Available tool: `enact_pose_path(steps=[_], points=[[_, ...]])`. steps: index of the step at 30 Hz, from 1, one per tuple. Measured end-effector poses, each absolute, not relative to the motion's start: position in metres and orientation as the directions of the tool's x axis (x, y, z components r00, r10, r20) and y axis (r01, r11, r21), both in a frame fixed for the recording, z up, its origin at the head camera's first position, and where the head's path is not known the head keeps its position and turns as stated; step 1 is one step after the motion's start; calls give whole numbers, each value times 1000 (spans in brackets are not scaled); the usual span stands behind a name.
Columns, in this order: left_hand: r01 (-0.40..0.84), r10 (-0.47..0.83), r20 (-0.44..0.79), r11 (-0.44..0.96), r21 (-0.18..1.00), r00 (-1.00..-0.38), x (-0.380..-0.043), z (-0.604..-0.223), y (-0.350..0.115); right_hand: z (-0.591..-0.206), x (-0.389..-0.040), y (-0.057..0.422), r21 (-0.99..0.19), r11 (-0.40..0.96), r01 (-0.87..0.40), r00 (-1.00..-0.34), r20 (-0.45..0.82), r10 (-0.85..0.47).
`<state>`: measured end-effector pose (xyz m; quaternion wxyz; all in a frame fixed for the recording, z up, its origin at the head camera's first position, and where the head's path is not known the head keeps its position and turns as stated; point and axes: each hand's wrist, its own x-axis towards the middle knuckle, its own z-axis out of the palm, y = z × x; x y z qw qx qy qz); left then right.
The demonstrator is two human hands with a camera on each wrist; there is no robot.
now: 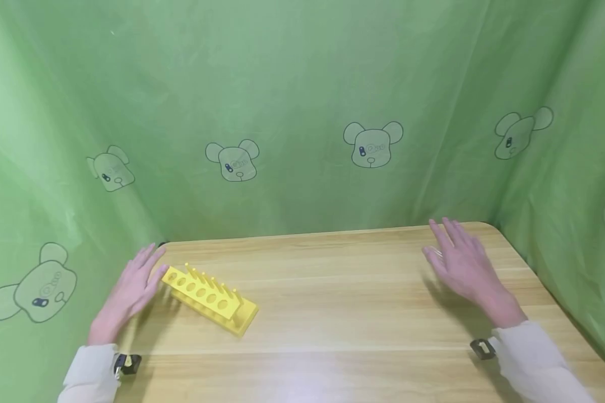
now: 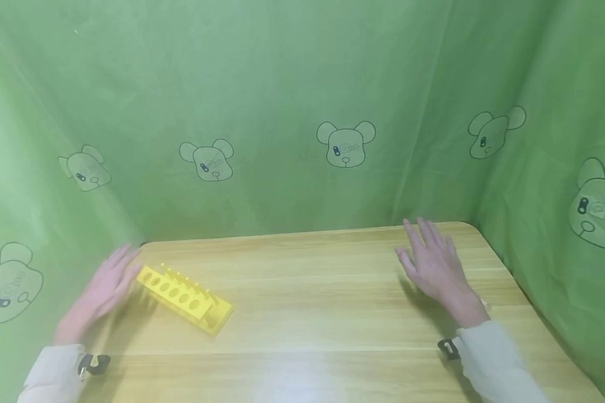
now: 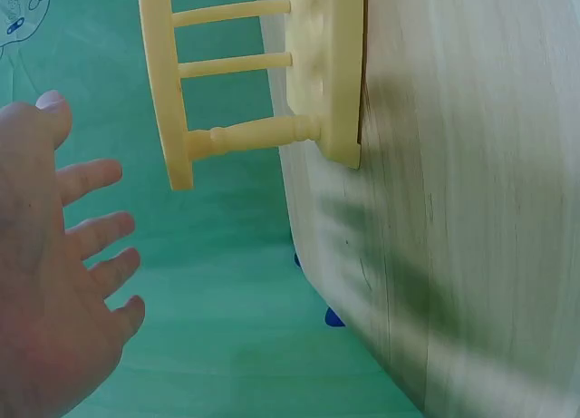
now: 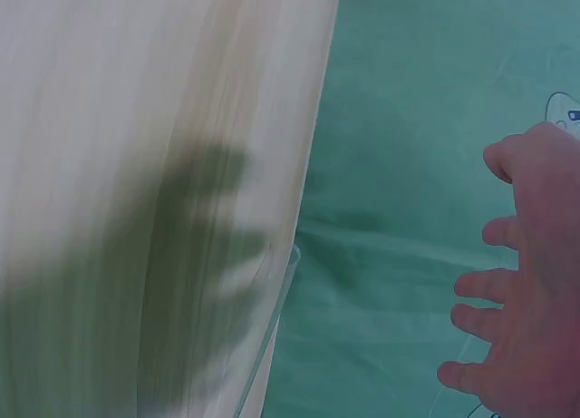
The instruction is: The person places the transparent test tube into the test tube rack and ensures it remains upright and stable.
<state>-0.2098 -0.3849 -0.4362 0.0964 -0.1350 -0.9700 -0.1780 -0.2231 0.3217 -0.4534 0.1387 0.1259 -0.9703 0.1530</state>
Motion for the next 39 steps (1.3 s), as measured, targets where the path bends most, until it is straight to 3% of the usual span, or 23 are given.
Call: enact_pose_path(steps=[13, 25, 39], points=[[271, 199, 203, 855, 441, -959, -205, -439, -390, -445, -208, 288, -339, 868, -364, -892, 395, -220], [301, 217, 226, 833, 464, -950, -205, -437, -381, -431, -197, 249, -493, 769, -406, -898, 370, -237], [371, 277, 258, 800, 471, -925, -206, -442, -383, -441, -189, 222, -496, 751, -436, -883, 397, -251]])
